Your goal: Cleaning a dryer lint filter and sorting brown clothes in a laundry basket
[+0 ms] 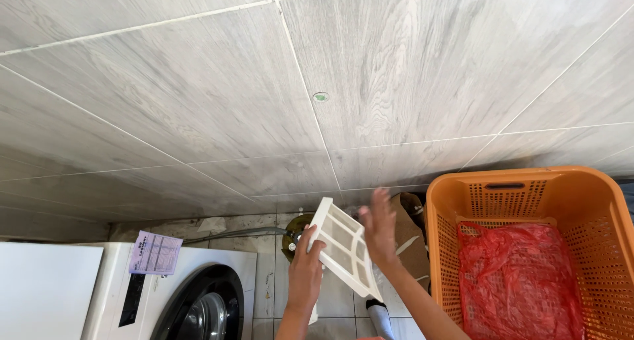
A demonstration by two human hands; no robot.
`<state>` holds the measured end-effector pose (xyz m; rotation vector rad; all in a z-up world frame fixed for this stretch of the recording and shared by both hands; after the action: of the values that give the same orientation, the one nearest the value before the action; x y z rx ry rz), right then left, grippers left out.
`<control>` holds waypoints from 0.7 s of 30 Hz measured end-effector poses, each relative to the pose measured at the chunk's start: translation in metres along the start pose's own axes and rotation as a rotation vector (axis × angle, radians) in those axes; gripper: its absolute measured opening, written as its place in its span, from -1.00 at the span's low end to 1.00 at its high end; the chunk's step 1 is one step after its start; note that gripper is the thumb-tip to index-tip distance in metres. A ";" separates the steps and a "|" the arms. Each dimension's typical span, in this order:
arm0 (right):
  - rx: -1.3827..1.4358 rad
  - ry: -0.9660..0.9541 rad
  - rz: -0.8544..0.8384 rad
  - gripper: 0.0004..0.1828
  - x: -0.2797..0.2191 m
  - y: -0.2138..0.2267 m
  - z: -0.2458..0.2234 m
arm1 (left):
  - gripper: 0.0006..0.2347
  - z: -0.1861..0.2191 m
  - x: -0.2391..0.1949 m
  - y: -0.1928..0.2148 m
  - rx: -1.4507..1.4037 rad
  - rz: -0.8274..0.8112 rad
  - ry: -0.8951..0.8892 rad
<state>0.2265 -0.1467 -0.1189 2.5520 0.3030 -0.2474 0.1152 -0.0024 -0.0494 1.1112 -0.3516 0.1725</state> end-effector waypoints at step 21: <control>0.704 -0.374 0.257 -0.32 -0.004 0.066 0.081 | -0.72 0.006 -0.009 0.020 -0.185 0.270 0.038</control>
<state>0.2308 -0.2454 -0.1517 3.0948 -0.3133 -0.8407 0.0994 0.0010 -0.0335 0.8741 -0.4734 0.3918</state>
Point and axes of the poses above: each hand's wrist, its own x-axis towards the middle knuckle, its own y-axis out of the back of the hand, z = x × y, the point moved 8 cm from there along x, towards the middle knuckle, and after that the axes turned 11 degrees about -y, right-handed, at the moved point
